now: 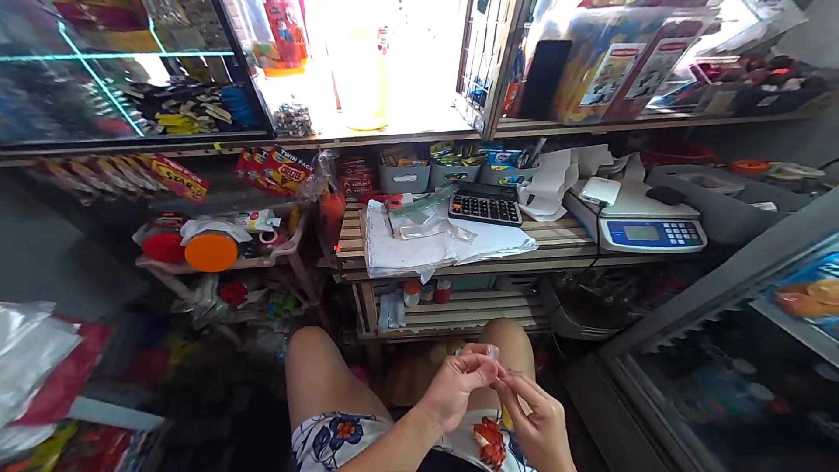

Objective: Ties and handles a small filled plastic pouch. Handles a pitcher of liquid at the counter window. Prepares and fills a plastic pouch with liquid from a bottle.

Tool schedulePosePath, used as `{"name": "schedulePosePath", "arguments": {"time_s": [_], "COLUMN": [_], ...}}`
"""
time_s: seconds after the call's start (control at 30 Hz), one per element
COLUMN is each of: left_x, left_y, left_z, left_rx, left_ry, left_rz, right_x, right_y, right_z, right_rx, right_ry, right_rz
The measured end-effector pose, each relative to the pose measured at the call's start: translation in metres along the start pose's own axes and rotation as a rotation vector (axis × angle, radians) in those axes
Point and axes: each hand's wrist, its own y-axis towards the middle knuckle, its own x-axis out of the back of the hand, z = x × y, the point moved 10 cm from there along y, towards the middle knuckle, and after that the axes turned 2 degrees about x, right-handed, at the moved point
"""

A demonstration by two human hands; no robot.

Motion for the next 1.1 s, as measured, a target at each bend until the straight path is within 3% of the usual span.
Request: {"name": "schedulePosePath", "arguments": {"time_s": [0.07,0.13,0.2,0.27,0.33,0.47,0.53,0.67,0.77,0.87,0.93,1.03,1.1], "left_x": [-0.004,-0.008,-0.012,-0.018,-0.017,-0.005,-0.007,-0.022,-0.044,-0.07,-0.076,-0.073,-0.062], "left_y": [-0.006,-0.016,-0.024,-0.025,-0.017,0.001,0.003,-0.002,-0.016,-0.031,-0.037,-0.033,-0.023], "left_z": [-0.022,-0.041,-0.053,-0.055,-0.052,-0.028,-0.022,-0.056,-0.082,-0.085,-0.082,-0.075,-0.072], "left_rx": [-0.215,-0.455,-0.71,-0.793,-0.617,-0.186,-0.125,-0.364,-0.592,-0.839,-0.987,-0.966,-0.705], "left_ry": [0.363,0.847,1.328,1.545,1.346,0.325,0.236,0.586,0.985,1.485,1.686,1.757,1.533], "left_rz": [0.224,0.292,0.152,0.01,-0.015,-0.117,-0.06,0.265,0.382,0.478,0.499,0.533,0.581], "right_x": [0.003,0.003,-0.001,-0.007,-0.008,-0.01,-0.009,0.005,0.014,0.019,0.021,0.023,0.022], "right_y": [0.002,0.001,-0.001,-0.002,-0.001,-0.005,-0.008,-0.005,-0.003,0.0,0.006,0.014,0.018], "right_z": [-0.002,-0.003,-0.002,0.001,0.006,0.011,0.009,-0.002,0.0,0.006,0.01,0.012,0.016], "right_rx": [-0.013,-0.027,-0.042,-0.042,-0.03,0.028,0.007,-0.089,-0.054,-0.013,0.016,0.059,0.094], "right_ry": [0.01,-0.019,-0.073,-0.107,-0.138,-0.147,-0.092,0.084,0.107,0.09,0.064,0.044,0.057], "right_rz": [0.017,0.029,0.03,0.019,-0.017,-0.054,-0.038,0.004,-0.037,-0.049,-0.025,0.062,0.117]}}
